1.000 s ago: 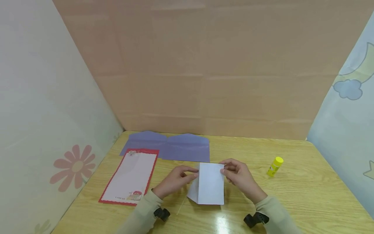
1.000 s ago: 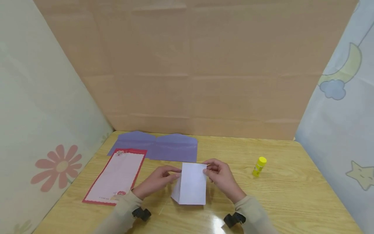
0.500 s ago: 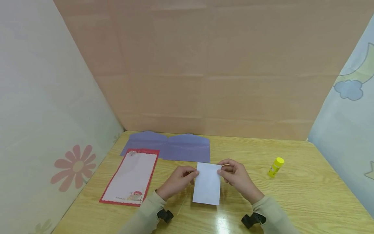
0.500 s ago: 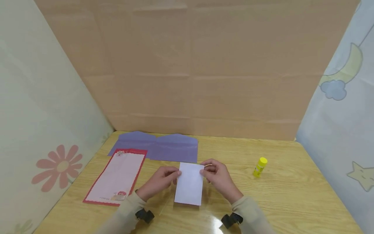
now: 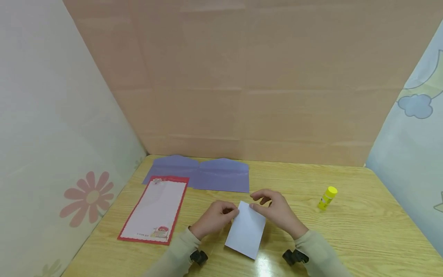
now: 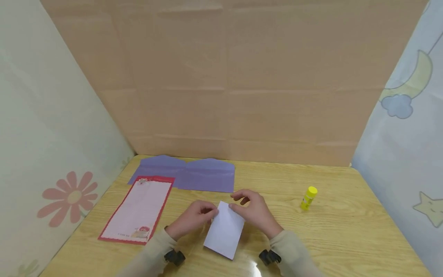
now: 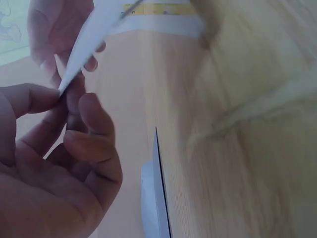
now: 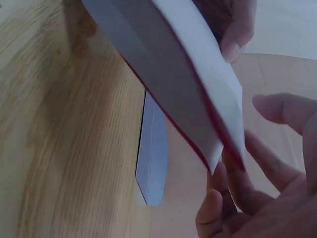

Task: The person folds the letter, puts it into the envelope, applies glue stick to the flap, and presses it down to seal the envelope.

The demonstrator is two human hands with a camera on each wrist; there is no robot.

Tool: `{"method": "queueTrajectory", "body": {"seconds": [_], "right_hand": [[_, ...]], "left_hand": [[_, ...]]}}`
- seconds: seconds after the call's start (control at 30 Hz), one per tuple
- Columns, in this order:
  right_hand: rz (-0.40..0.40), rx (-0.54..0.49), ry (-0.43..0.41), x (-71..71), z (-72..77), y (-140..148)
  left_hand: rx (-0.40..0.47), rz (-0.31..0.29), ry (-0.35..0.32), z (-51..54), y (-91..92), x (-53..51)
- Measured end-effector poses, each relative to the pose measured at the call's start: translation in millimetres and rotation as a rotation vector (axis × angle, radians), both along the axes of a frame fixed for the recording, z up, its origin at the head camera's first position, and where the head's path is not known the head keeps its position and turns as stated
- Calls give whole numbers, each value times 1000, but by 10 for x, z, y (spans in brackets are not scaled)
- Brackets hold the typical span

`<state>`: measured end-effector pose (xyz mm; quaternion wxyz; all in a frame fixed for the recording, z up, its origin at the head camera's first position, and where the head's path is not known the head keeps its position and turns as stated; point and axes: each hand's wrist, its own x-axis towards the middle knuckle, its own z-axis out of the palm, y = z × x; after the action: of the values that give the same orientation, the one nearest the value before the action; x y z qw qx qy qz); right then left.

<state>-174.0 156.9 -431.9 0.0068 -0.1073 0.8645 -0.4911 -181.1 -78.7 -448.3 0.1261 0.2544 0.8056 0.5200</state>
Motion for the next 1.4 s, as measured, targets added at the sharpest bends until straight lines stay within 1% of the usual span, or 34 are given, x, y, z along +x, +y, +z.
{"method": "queueTrajectory", "body": {"seconds": [0.13, 0.23, 0.43, 0.57, 0.67, 0.8, 1.0, 1.17, 1.3, 1.4], "right_hand": [[134, 0, 6, -10, -10, -24], [202, 0, 2, -18, -28, -32], [280, -55, -45, -31, -53, -20], [305, -77, -52, -38, -67, 2], [302, -84, -51, -42, -78, 15], [272, -102, -40, -41, -90, 39], [204, -143, -15, -52, -113, 94], [170, -166, -18, -55, -130, 139], [108, -170, -32, -59, -126, 164], [40, -172, -47, -62, -110, 185]], "left_hand": [[-27, -49, -8, -2, 32, 14], [-32, -67, -21, 3, 49, 26], [-41, -68, -53, 20, 65, 50], [-47, -67, -54, 26, 73, 60], [-52, -57, -40, 32, 77, 63], [-57, -44, -24, 26, 73, 59], [-61, -31, -10, -35, 26, 37], [-68, -28, -7, -69, -33, 19], [-78, -20, 3, -82, -81, 10], [-87, 13, 21, -93, -116, 6]]}}
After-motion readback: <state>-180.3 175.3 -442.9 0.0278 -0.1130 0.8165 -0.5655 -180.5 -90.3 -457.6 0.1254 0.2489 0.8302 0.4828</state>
